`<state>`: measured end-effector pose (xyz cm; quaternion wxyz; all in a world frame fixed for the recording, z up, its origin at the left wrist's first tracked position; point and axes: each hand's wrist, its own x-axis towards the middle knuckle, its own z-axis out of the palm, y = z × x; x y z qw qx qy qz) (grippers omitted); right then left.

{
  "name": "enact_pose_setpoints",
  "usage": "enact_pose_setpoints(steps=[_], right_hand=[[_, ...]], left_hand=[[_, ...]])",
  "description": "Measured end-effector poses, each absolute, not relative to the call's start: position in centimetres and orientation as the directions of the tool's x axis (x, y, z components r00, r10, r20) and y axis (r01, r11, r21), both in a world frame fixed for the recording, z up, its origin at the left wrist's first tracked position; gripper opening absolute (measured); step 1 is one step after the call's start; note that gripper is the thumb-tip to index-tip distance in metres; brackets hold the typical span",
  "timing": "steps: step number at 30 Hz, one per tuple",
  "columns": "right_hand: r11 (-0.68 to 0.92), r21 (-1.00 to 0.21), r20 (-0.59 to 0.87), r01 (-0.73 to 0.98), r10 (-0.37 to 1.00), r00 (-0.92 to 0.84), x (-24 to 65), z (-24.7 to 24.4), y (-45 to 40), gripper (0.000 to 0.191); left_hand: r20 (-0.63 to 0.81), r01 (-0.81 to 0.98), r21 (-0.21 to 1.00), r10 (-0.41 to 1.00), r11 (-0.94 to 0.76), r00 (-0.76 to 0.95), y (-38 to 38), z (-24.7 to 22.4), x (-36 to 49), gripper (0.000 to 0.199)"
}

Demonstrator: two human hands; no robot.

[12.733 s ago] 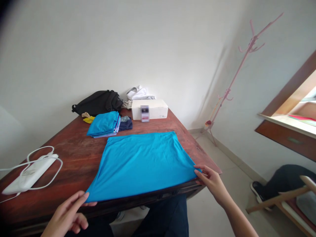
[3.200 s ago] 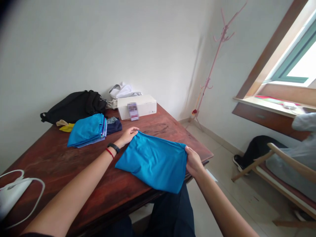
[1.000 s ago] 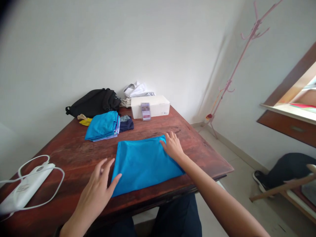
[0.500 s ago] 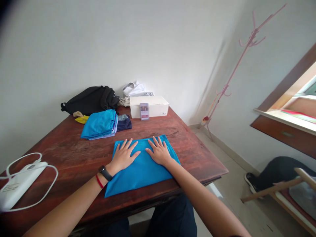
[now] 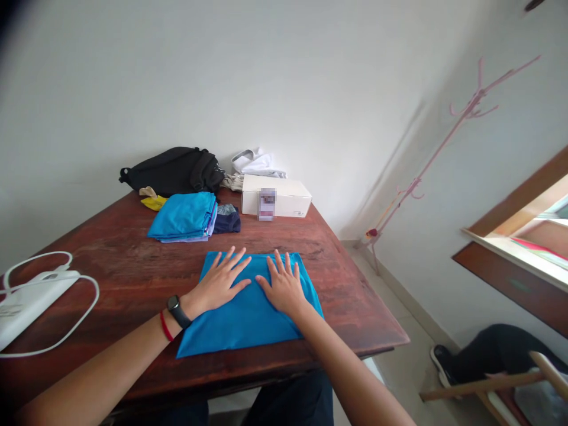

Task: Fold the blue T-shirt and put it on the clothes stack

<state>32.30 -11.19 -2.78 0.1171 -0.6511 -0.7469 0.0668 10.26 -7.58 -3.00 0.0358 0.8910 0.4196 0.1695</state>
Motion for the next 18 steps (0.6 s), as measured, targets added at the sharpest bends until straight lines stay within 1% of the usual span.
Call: enact_pose_setpoints(steps=[2,4,6,8,11,14,18], right_hand=[[0.227,-0.281,0.078,0.933,0.974,-0.214,31.0,-2.3,-10.9,0.062],[0.285,-0.296,0.053,0.912,0.958,-0.282,30.3,-2.0,-10.2,0.055],[0.332,-0.286,0.013,0.899,0.939,-0.343,30.3,-1.9,-9.1,0.056],[0.359,-0.267,-0.029,0.894,0.925,-0.379,31.0,-2.1,-8.2,0.062],[0.334,-0.246,-0.026,0.910,0.936,-0.351,32.8,-2.8,-7.6,0.069],[0.270,-0.242,0.012,0.932,0.961,-0.275,34.8,-3.7,-7.5,0.068],[0.238,-0.254,-0.024,0.938,0.967,-0.252,37.3,-4.1,-7.2,0.070]], left_hand=[[0.293,0.639,0.211,0.671,-0.740,0.681,-8.0,-2.8,10.7,0.058],[0.306,0.613,0.216,0.648,-0.760,0.697,-8.3,-3.0,11.0,0.058],[0.298,0.644,0.207,0.674,-0.737,0.676,-8.4,-3.3,11.0,0.060],[0.279,0.681,0.192,0.704,-0.707,0.653,-8.3,-3.6,10.8,0.063],[0.262,0.718,0.196,0.742,-0.668,0.618,-8.3,-3.8,10.3,0.060],[0.248,0.727,0.215,0.756,-0.653,0.606,-8.3,-3.7,10.2,0.061],[0.223,0.728,0.227,0.763,-0.646,0.607,-8.3,-3.7,10.3,0.062]])
